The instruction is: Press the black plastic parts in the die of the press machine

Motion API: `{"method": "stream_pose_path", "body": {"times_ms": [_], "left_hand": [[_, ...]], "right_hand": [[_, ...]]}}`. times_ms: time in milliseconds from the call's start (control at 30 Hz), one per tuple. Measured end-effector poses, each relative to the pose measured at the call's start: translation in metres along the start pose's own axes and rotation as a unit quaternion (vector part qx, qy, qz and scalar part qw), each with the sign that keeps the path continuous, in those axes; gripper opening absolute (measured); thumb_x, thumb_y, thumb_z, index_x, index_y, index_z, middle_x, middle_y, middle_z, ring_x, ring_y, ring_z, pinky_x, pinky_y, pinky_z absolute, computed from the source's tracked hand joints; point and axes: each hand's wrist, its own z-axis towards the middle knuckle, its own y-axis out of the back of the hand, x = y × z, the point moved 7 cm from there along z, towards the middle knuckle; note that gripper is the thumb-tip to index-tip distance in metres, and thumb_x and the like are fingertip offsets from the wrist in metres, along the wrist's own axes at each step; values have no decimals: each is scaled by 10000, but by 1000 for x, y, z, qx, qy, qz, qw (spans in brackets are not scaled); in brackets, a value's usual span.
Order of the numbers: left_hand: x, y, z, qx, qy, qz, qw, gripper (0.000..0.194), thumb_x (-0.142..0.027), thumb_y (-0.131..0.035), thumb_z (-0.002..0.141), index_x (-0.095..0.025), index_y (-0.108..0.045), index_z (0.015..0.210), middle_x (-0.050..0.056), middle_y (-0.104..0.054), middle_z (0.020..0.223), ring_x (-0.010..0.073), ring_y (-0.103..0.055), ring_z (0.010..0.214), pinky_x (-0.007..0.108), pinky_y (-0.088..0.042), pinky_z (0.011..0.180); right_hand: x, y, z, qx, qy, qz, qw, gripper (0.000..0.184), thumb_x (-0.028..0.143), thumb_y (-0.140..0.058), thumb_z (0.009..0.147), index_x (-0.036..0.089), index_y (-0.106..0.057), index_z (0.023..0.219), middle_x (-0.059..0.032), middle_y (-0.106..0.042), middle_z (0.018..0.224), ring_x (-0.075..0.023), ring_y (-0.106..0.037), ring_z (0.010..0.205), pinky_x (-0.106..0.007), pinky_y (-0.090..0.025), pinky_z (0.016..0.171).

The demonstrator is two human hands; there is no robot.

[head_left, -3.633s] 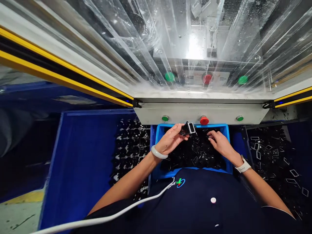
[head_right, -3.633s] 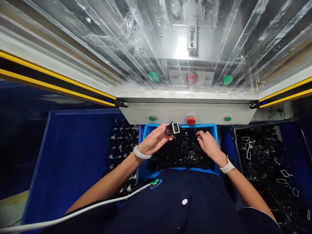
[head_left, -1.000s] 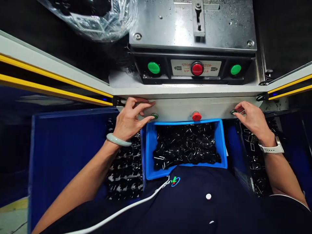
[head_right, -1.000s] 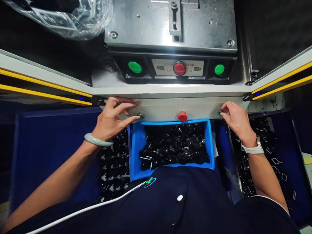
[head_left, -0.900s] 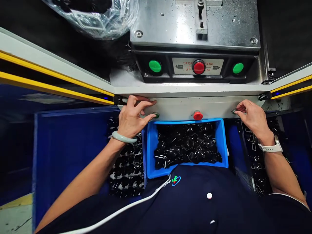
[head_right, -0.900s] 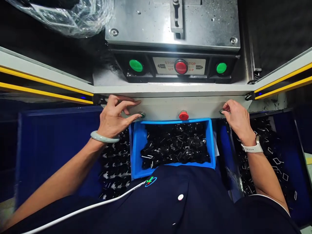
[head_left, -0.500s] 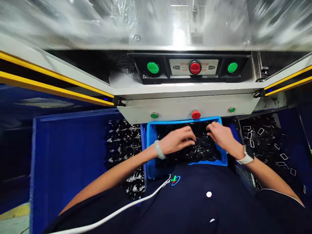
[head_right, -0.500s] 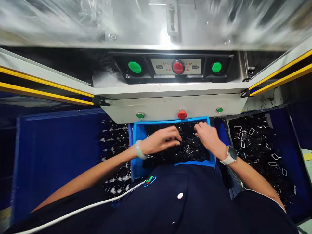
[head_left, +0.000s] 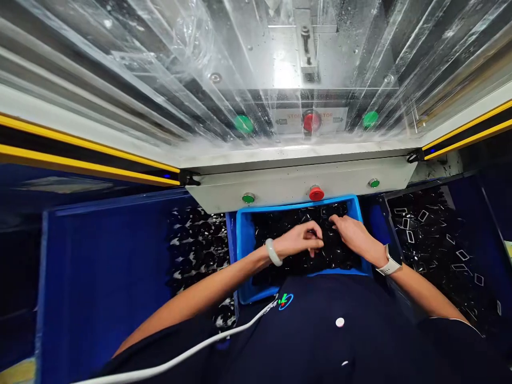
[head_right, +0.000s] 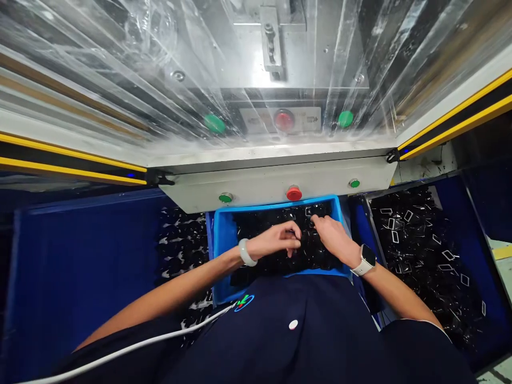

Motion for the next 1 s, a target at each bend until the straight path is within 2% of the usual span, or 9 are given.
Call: {"method": "stream_pose_path", "body": {"times_ms": [100,200,300,367,467,633,700,867,1000], "left_hand": [[-23,18,-15,-55,-22,-213,975,440,-476,-848,871,-175,-685,1148,64,-703,1010,191,-726,895,308,-587,794],[-38,26,-24,-83,-64,-296,949,436,-436,-902,835,-164,-764,1146,75,-750,1042,184,-735,948,291,-607,864],[-41,27,-25,-102,-85,-323,937,409,-409,-935,803,-157,-811,1101,72,-763,1057,172,-722,974,281,-619,895],[-40,26,-23,-112,-91,-328,934,426,-412,-945,789,-153,-823,1104,76,-769,1065,172,-717,977,281,-622,898],[-39,28,-20,-126,-95,-330,931,453,-407,-964,760,-148,-829,1107,85,-776,1075,181,-713,986,289,-616,900],[-40,31,-20,-160,-102,-308,932,435,-423,-946,778,-165,-831,1110,97,-783,1090,204,-708,985,336,-584,925],[-43,30,-23,-181,-108,-271,939,428,-435,-929,794,-183,-829,1125,93,-781,1108,210,-701,1002,343,-560,950],[-65,27,-33,-250,-144,-73,955,384,-499,-826,881,-226,-832,1151,85,-740,1148,235,-658,1063,353,-510,994],[-87,23,-40,-291,-188,78,935,318,-462,-752,943,-255,-827,1173,83,-712,1129,242,-646,1083,367,-510,1018]], "right_hand": [[-8,19,-4,-74,3,123,990,298,125,-385,1088,176,-517,1351,-111,-732,1114,-215,-704,1015,-315,-528,862],[-15,40,-10,-165,15,242,956,174,225,-462,1093,218,-597,1203,-79,-729,1119,-220,-695,1013,-357,-541,903],[-17,61,-18,-248,21,296,922,132,248,-558,1051,236,-684,1090,-67,-721,1113,-224,-675,1055,-380,-543,950],[-18,72,-22,-286,8,328,900,135,264,-592,1030,241,-723,1057,-61,-721,1069,-213,-680,996,-371,-560,912],[-21,82,-27,-314,-26,394,863,142,326,-643,1001,239,-733,1069,-48,-739,1012,-197,-695,906,-354,-578,840],[-23,90,-36,-336,-68,502,794,262,443,-755,919,227,-694,1054,-39,-753,966,-183,-716,895,-328,-590,821],[-13,92,-35,-310,-50,527,790,269,454,-768,908,226,-692,1028,-36,-755,957,-175,-719,887,-322,-594,819],[17,99,-24,-245,-10,497,832,185,395,-736,922,220,-684,949,-27,-765,911,-162,-710,802,-329,-594,775],[22,103,-14,-242,-11,477,845,156,367,-715,926,219,-667,917,-23,-766,885,-160,-702,769,-329,-584,750]]}}
